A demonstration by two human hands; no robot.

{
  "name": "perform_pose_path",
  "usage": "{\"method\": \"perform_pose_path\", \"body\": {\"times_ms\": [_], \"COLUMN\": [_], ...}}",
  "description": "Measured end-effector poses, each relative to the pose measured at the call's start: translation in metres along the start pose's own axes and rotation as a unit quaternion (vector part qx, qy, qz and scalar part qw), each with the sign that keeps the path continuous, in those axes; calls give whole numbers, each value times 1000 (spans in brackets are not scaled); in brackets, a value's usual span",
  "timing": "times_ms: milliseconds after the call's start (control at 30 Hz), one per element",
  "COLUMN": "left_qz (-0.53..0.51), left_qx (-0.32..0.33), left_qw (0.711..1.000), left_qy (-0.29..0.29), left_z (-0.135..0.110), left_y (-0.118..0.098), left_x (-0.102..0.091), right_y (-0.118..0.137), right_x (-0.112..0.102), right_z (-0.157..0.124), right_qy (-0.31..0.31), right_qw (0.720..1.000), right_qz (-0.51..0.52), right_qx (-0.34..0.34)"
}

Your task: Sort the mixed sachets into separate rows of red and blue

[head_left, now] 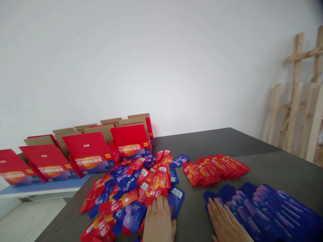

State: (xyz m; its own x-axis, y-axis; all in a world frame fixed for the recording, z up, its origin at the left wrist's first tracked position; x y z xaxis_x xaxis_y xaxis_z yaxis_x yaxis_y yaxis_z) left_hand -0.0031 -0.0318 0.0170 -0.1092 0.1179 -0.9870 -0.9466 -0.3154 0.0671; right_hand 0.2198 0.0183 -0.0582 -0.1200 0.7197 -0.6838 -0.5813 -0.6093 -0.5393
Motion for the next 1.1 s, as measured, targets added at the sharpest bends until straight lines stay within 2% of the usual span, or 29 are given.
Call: {"method": "perform_pose_path", "body": {"times_ms": [133, 300, 467, 600, 700, 800, 900, 1000, 1100], "left_qz": [36, 53, 49, 9, -69, -163, -259, -328, -378], "left_qx": [-1, 0, 12, 36, 73, 96, 110, 96, 65], "left_qw": [999, 998, 997, 999, 994, 980, 957, 935, 901], "left_qy": [3, -21, -52, -9, 46, 63, 72, 100, 202], "left_z": [0, -1, -6, -5, -1, 4, 6, 5, 3], "left_y": [-4, -11, -19, -15, -7, 3, 16, 33, 47], "left_x": [11, 28, 26, 16, 7, -2, -13, -21, -19], "right_y": [-3, -8, 3, 12, 7, -3, -12, -16, -15], "right_x": [-4, -24, -39, -36, -32, -32, -35, -39, -42], "right_z": [2, 20, 48, 68, 83, 97, 102, 96, 84], "right_qy": [3, -6, -46, -69, -36, 71, 157, 176, 181], "right_qw": [1000, 999, 995, 984, 966, 925, 874, 812, 745], "right_qz": [23, 45, 88, 163, 254, 370, 450, 536, 618], "right_qx": [14, -28, -22, 17, 26, 40, 96, 152, 175]}}
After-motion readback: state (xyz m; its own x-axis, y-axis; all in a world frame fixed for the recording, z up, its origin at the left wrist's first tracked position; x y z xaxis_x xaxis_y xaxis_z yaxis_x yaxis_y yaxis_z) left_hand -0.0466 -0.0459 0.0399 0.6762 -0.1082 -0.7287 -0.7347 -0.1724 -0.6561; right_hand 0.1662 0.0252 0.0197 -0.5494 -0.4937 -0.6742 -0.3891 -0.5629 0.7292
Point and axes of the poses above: each hand's wrist, its own z-axis towards the middle knuckle, its own x-axis out of the palm, y = z × x, the point moved 1 cm from there along z, towards the middle knuckle, and after that the axes turned 8 degrees about -x, right-handed, at the moved point
